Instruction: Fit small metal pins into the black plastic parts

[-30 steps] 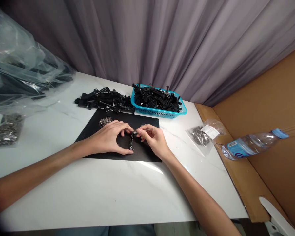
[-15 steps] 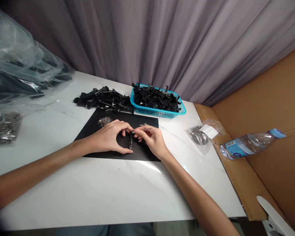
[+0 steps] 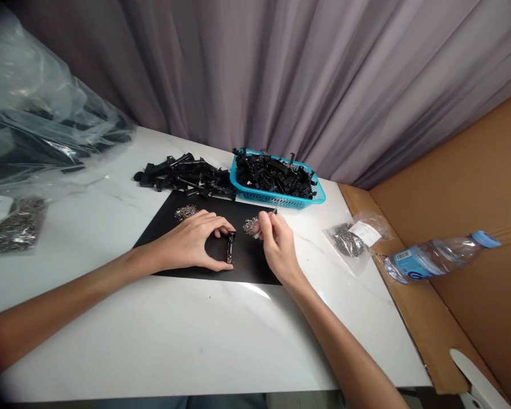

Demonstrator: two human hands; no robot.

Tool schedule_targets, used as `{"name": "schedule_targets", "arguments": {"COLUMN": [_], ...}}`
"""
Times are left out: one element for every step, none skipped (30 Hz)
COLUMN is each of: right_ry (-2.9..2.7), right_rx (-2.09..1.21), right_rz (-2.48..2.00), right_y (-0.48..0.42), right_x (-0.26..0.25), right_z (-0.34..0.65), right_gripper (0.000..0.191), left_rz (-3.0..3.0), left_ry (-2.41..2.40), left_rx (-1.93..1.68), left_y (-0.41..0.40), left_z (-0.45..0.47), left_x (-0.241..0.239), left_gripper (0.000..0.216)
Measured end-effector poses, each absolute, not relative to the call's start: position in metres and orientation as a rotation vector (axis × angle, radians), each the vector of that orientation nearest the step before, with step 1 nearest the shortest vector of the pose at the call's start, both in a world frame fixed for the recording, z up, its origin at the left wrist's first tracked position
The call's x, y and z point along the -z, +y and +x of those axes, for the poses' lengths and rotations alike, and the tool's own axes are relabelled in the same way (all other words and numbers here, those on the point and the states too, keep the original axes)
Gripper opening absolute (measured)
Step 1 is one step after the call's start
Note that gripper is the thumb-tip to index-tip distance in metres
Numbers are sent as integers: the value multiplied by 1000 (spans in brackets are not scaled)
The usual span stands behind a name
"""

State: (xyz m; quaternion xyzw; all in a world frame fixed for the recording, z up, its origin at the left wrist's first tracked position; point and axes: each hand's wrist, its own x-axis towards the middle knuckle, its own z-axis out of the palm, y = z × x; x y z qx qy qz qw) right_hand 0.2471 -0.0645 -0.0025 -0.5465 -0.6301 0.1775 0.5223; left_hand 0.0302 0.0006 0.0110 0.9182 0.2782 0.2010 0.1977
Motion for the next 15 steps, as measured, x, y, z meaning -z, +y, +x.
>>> {"name": "schedule_targets", "arguments": {"right_ry": [-1523, -1548, -1583, -1618, -1648, -1681, -1710, -1740, -1783, -1814, -1831, -1839, -1838, -1826, -1807], "right_rx": [-334, -275, -249, -244, -248, -257, -256, -242, -223, -207, -187, -162, -135, -110, -89], "right_rz": [-1327, -1329, -1320, -1311, -1308, -1315, -1329, -1350, -1368, -1382, -1388, -1385, -1373, -1362, -1355], "right_y": [-65, -66, -67, -68, -70, -72, -74, -77, -79, -82, -83, -84, -84, -83, -82], "right_x": [1, 1, 1, 2, 4, 5, 7, 8, 10, 11, 12, 13, 14, 15, 17], "right_z": [249, 249, 249, 247, 244, 240, 235, 230, 224, 219, 215, 212, 210, 209, 210], "right_gripper": [47, 46, 44, 42, 40, 37, 34, 30, 24, 20, 17, 15, 14, 12, 11], "left_rz": [2568, 2572, 2581, 2590, 2597, 2598, 2591, 2576, 2557, 2536, 2518, 2513, 2517, 2523, 2530], "left_ry": [779, 781, 780, 780, 780, 784, 794, 816, 850, 888, 923, 937, 928, 908, 884], "left_rx": [-569, -573, -572, -566, -556, -549, -546, -555, -576, -603, -640, -676, -701, -732, -754], "left_y": [1, 1, 1, 1, 0, 0, -1, -2, -4, -5, -7, -8, -10, -10, -10], "left_z": [30, 30, 30, 30, 29, 29, 29, 28, 28, 27, 27, 27, 26, 25, 24], "left_x": [-11, -10, -10, -10, -10, -11, -11, -11, -10, -10, -9, -8, -7, -7, -7], "left_gripper": [60, 60, 61, 61, 60, 60, 59, 57, 54, 52, 51, 52, 53, 56, 59]}}
